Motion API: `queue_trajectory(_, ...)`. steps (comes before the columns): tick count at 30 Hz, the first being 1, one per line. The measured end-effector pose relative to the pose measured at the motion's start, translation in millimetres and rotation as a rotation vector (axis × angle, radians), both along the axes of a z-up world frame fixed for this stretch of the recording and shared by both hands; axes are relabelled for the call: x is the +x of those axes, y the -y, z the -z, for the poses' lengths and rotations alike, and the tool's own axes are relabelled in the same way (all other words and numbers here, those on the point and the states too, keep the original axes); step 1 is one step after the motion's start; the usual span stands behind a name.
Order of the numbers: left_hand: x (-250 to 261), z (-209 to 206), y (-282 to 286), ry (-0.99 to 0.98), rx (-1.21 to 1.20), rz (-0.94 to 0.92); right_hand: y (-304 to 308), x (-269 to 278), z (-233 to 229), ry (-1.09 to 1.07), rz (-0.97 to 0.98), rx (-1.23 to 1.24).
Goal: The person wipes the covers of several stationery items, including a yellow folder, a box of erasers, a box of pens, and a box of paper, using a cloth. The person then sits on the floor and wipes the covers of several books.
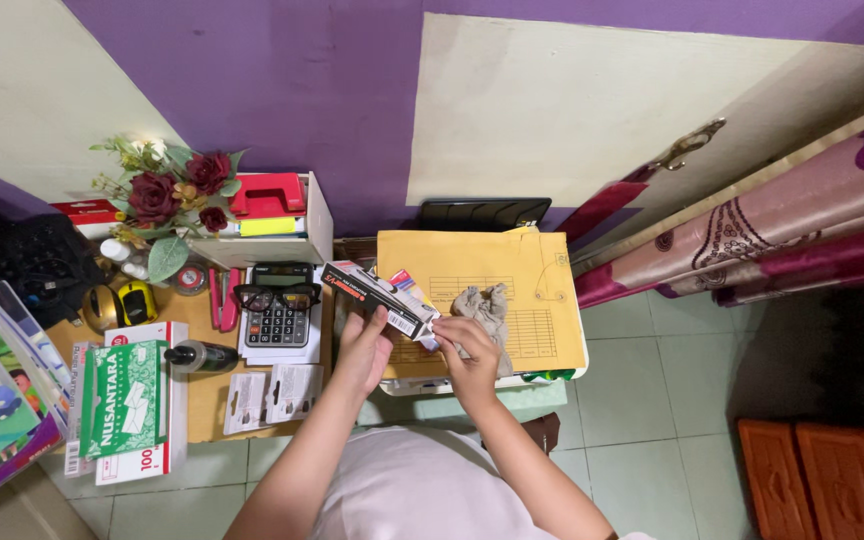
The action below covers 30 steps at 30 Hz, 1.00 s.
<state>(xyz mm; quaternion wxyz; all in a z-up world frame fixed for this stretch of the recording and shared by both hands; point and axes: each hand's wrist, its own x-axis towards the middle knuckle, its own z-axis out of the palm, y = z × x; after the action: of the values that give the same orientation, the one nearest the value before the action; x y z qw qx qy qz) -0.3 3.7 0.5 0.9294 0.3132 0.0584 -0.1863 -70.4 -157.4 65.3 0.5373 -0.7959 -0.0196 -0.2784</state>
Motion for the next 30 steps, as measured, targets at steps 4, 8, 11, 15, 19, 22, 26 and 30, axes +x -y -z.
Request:
queue_trajectory(4,1,1,-7,0.023,0.014,0.043,-3,4,-3,-0.019,0.012,-0.022)
queue_trajectory(8,10,2,-15,0.074,-0.015,0.123,-5,6,-3,-0.054,0.02,-0.057)
queue_trajectory(11,14,2,-20,0.065,-0.002,0.155,-1,10,2,-0.081,-0.023,-0.043)
queue_trajectory(15,22,-3,-23,0.053,0.001,0.193,4,20,7,-0.086,-0.06,-0.065)
queue_trajectory(19,25,-2,-22,0.012,0.045,0.277,9,24,8,-0.2,-0.008,0.047)
queue_trajectory(22,28,1,-19,-0.041,0.006,0.329,19,31,11,-0.099,-0.1,-0.055)
queue_trajectory(26,27,7,-18,-0.006,-0.044,0.388,22,42,35,-0.094,-0.153,-0.038)
queue_trajectory(30,30,9,-19,-0.03,-0.019,0.385,26,46,69,-0.169,-0.157,0.116)
